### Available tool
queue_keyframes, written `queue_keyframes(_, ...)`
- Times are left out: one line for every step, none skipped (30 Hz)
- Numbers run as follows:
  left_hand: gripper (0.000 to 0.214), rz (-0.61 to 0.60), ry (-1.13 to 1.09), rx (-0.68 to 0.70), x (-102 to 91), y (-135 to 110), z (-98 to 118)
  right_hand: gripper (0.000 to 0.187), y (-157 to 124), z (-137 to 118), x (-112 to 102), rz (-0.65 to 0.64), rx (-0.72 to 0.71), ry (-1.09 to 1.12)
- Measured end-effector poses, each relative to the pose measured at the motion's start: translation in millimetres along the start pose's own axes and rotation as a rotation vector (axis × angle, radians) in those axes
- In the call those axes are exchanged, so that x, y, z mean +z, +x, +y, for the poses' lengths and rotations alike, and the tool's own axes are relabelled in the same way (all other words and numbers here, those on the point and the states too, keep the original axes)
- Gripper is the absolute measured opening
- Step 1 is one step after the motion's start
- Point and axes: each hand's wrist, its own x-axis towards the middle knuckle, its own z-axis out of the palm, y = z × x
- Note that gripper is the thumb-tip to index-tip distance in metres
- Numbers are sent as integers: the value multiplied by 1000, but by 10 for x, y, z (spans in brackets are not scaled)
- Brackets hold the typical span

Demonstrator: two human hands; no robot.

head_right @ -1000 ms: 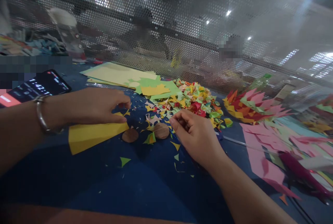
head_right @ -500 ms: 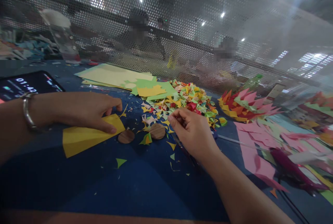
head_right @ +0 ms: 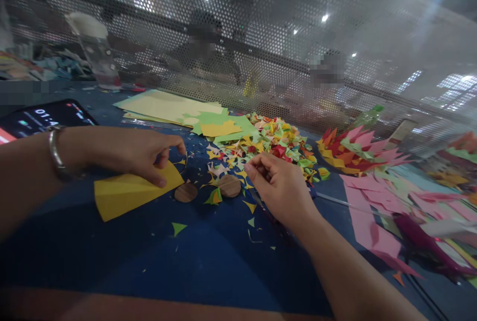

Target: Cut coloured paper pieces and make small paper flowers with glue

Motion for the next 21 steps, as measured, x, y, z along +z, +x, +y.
queue_keyframes(74,15,16,-2,-6,-3,2,24,4,-1,4,2,-1,-3)
queue_keyframes(71,37,41,-14,-13,-8,5,24,10,-3,8,3,-4,-6)
queue_keyframes(69,60,70,-33,-19,-14,10,24,16,-8,12,2,-8,-11)
queue_keyframes(65,76,97,-54,-24,-22,18,24,21,-13,16,1,-12,-17)
queue_keyframes(61,86,118,-73,-30,-31,29,23,25,-20,18,-2,-16,-19)
queue_keyframes(56,92,130,-82,-34,-40,42,23,27,-27,19,-7,-17,-19)
queue_keyframes(50,90,137,-84,-37,-48,55,23,26,-34,18,-11,-16,-15)
queue_keyframes(45,89,138,-80,-38,-55,68,23,24,-40,15,-14,-14,-12)
queue_keyframes(41,86,137,-73,-38,-59,79,22,19,-44,12,-18,-12,-10)
queue_keyframes(38,79,130,-65,-36,-59,88,22,15,-46,8,-22,-11,-9)
queue_keyframes(36,67,119,-57,-33,-57,94,22,10,-45,5,-21,-12,-11)
queue_keyframes(34,53,104,-47,-29,-53,97,22,7,-43,3,-19,-14,-12)
queue_keyframes(31,38,81,-35,-25,-48,98,22,5,-39,2,-17,-15,-13)
queue_keyframes(29,27,55,-22,-21,-42,95,22,5,-35,2,-18,-15,-12)
queue_keyframes(29,19,31,-12,-18,-35,89,22,5,-30,3,-17,-14,-10)
queue_keyframes(32,20,12,-8,-17,-29,80,22,7,-27,4,-16,-14,-8)
queue_keyframes(35,25,2,-11,-17,-22,66,23,8,-24,4,-17,-14,-8)
queue_keyframes(38,33,1,-19,-18,-14,49,23,9,-22,3,-16,-14,-11)
queue_keyframes(40,39,11,-32,-21,-6,29,23,9,-22,3,-14,-15,-15)
queue_keyframes(42,46,25,-40,-24,4,7,23,8,-23,1,-11,-14,-20)
queue_keyframes(42,48,40,-44,-28,15,-18,23,7,-24,1,-9,-13,-21)
